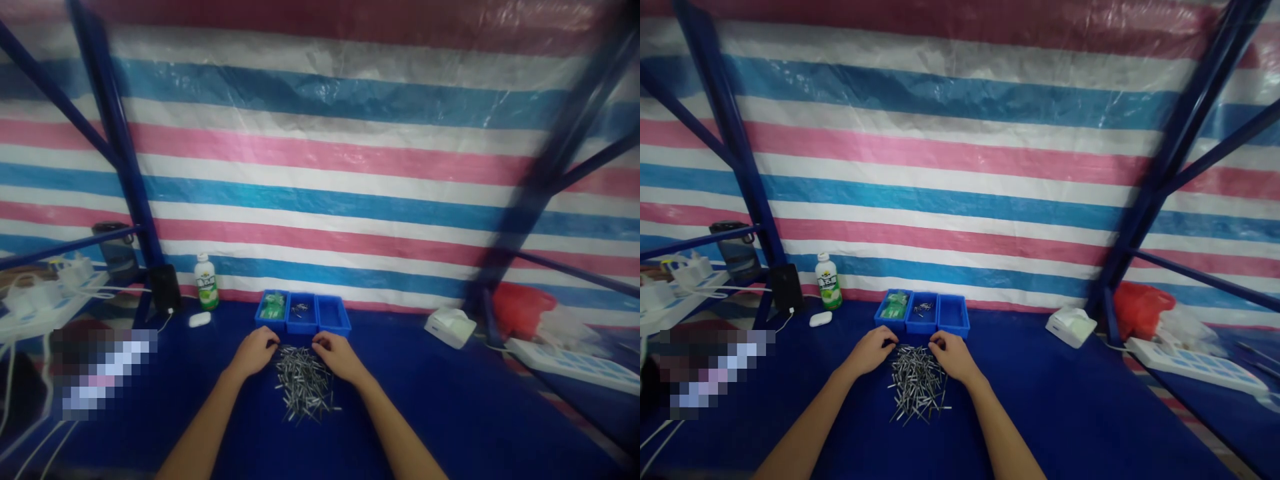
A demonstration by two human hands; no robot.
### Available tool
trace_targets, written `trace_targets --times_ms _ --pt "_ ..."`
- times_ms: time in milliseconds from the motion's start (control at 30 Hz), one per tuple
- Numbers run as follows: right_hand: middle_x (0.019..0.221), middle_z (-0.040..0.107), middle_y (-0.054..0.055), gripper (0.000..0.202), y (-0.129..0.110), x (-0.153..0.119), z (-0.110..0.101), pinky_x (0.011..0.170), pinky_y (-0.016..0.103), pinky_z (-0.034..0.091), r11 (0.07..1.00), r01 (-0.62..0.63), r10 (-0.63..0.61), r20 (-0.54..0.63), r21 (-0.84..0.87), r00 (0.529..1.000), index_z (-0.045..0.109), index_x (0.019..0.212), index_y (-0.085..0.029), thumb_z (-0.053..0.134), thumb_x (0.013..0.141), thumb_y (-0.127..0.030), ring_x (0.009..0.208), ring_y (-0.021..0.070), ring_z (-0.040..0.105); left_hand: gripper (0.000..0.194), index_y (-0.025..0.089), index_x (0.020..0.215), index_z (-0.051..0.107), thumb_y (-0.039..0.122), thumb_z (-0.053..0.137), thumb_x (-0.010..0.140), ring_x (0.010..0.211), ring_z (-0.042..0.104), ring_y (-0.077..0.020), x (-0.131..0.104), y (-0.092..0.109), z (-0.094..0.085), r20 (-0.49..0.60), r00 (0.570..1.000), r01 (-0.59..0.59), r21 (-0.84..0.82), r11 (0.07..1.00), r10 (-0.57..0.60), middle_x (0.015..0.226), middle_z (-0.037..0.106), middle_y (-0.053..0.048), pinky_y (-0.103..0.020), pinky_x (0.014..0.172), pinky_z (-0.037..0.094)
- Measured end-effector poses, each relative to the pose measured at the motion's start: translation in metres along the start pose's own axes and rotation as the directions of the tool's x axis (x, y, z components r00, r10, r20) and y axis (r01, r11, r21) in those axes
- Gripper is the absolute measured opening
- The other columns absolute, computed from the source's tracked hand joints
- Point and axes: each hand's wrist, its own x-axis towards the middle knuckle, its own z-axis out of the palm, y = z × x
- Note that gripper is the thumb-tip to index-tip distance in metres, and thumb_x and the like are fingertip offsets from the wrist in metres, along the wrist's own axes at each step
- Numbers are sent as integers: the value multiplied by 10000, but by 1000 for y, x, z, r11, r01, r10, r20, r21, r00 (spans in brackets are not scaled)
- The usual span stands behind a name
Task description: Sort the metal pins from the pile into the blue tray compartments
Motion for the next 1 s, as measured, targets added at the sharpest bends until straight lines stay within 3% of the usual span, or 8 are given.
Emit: trace_targets --times_ms 233,500,767,1000 --pt "765 694 32 216 0 -1 2 650 279 432 999 11 -11 22 -31 1000 692 970 -198 560 855 -324 706 191 625 154 233 849 715 203 564 843 915 605 -187 1 -2 0 32 997 -64 0 998 64 947 663 -35 -287 845 423" --pt "754 697 33 200 -2 -2 2 632 268 416 999 29 -27 42 -46 999 690 961 -202 563 862 -321 687 186 620 218 218 852 684 210 473 906 891 555 -200 -1 5 1 41 997 -62 57 996 59 969 645 -46 -302 811 391" --pt "742 689 28 201 -2 -2 2 630 272 421 1000 26 -25 43 -11 999 685 964 -198 558 867 -320 677 183 623 124 253 848 710 234 588 856 939 568 -203 -1 7 -4 61 995 -78 69 995 74 999 651 -19 -303 826 388" --pt "725 680 19 175 -1 -1 3 612 268 411 999 31 -30 34 -25 999 686 954 -200 566 868 -294 656 173 608 178 216 848 660 196 494 908 909 564 -197 -2 11 -4 54 996 -79 105 991 73 959 649 -35 -296 795 379"
